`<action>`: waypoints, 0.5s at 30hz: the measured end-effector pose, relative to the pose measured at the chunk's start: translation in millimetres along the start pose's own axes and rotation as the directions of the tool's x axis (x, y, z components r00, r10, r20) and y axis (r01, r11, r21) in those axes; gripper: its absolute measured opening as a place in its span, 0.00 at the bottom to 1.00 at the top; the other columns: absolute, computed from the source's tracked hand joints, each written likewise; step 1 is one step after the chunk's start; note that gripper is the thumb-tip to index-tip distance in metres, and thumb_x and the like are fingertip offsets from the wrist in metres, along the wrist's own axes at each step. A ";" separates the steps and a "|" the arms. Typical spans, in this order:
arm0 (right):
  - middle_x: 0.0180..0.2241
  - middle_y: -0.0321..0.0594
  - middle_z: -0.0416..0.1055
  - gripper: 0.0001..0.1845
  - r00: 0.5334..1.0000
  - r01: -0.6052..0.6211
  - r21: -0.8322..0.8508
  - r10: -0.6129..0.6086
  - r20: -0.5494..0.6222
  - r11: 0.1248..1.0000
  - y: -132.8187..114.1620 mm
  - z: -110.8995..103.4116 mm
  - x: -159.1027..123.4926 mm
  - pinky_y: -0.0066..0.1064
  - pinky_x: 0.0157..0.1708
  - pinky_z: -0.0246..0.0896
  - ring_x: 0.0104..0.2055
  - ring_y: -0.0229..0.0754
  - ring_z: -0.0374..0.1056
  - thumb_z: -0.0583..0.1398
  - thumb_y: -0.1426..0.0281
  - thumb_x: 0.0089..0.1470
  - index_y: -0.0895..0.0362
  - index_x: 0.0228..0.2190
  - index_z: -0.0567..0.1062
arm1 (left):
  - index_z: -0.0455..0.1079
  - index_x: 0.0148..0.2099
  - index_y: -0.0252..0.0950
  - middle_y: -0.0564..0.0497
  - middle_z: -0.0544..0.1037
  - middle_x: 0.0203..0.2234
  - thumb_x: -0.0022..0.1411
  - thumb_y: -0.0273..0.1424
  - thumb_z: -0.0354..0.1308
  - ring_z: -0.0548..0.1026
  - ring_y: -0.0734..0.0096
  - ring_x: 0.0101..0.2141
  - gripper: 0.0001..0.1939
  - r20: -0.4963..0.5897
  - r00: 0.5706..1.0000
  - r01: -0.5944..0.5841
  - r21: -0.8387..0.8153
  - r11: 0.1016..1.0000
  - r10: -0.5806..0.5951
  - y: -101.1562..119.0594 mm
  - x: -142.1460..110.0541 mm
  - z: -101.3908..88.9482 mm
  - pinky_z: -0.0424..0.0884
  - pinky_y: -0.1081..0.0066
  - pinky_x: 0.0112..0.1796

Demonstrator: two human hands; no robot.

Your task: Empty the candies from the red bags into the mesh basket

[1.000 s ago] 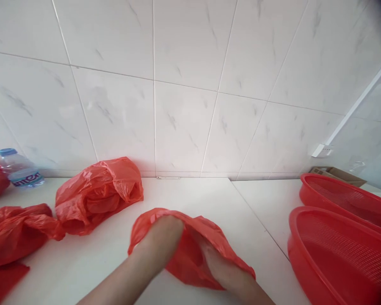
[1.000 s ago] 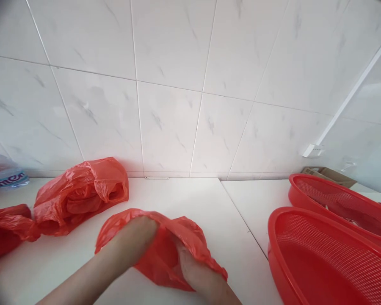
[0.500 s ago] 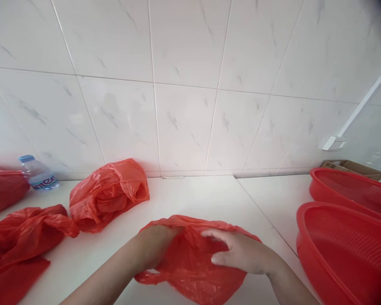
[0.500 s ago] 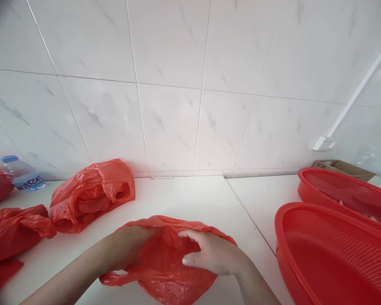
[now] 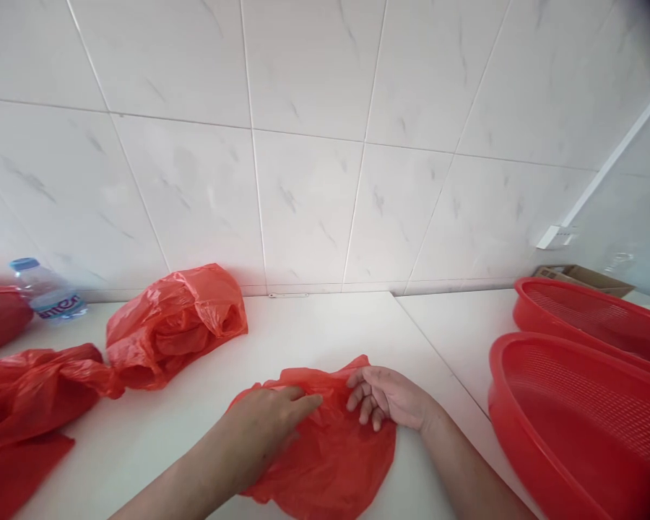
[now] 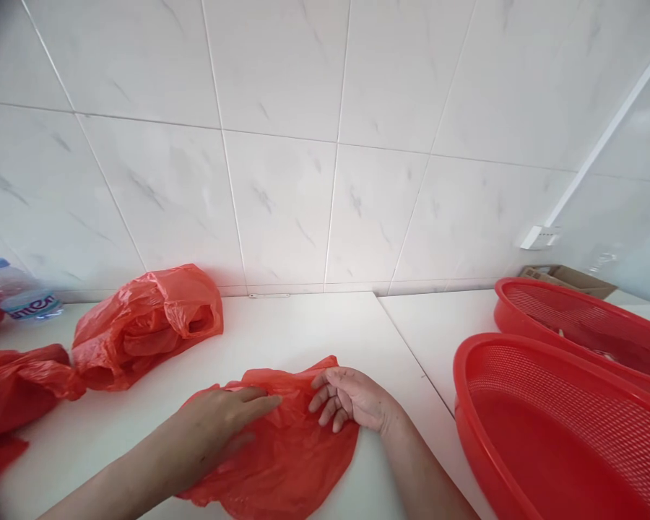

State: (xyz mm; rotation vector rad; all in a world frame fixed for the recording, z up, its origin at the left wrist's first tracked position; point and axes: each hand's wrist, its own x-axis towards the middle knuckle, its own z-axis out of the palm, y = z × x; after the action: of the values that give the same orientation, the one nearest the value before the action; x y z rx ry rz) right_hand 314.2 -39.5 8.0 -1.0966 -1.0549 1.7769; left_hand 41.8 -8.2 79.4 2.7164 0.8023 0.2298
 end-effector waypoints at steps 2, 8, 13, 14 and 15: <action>0.30 0.42 0.76 0.22 1.000 -0.007 0.013 0.007 -0.004 1.000 0.7 -0.7 1.4 0.21 0.15 0.61 0.23 0.36 0.72 0.53 0.52 0.57 0.58 0.39 0.68 | 0.71 0.44 0.42 0.49 0.77 0.29 0.57 0.20 0.49 0.75 0.65 0.29 0.17 -0.063 0.988 -0.138 0.073 0.988 0.142 5.5 0.1 3.4 0.68 0.70 0.31; 0.30 0.40 0.76 0.24 1.000 0.014 0.129 -0.014 -0.005 0.992 2.9 -7.9 6.3 0.19 0.14 0.61 0.20 0.33 0.71 0.52 0.55 0.60 0.57 0.52 0.61 | 0.69 0.48 0.45 0.45 0.72 0.52 0.57 0.32 0.58 0.69 0.50 0.51 0.16 -0.209 0.911 -0.269 0.350 0.897 0.355 3.2 -11.0 39.5 0.64 0.52 0.50; 0.27 0.36 0.75 0.20 0.999 0.039 0.164 -0.040 0.007 0.986 2.4 -11.7 6.8 0.18 0.13 0.59 0.19 0.31 0.69 0.52 0.56 0.59 0.57 0.46 0.65 | 0.57 0.62 0.47 0.42 0.58 0.62 0.52 0.41 0.60 0.61 0.41 0.58 0.35 -0.408 0.899 0.002 0.375 0.927 0.163 -46.0 -14.5 67.9 0.64 0.45 0.51; 0.26 0.36 0.75 0.20 0.998 0.047 0.161 -0.051 0.021 0.986 2.5 -12.1 6.4 0.18 0.13 0.59 0.19 0.32 0.69 0.53 0.54 0.58 0.58 0.42 0.67 | 0.59 0.61 0.48 0.44 0.58 0.62 0.54 0.42 0.58 0.64 0.44 0.56 0.31 -0.455 0.883 0.037 0.316 0.948 0.117 -57.8 -13.0 71.5 0.67 0.48 0.49; 0.26 0.37 0.74 0.21 0.997 0.055 0.157 -0.062 0.040 0.986 2.9 -12.3 6.0 0.19 0.13 0.59 0.20 0.33 0.69 0.55 0.53 0.55 0.59 0.38 0.69 | 0.62 0.59 0.49 0.46 0.58 0.63 0.57 0.41 0.55 0.66 0.48 0.55 0.27 -0.500 0.864 0.068 0.233 0.970 0.059 -68.8 -11.1 74.6 0.69 0.52 0.49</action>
State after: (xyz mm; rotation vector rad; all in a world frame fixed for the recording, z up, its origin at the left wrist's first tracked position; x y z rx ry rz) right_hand 323.2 -32.2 0.2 -0.9259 -0.9471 1.8115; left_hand 15.3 22.9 -14.1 2.9174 1.0295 0.9340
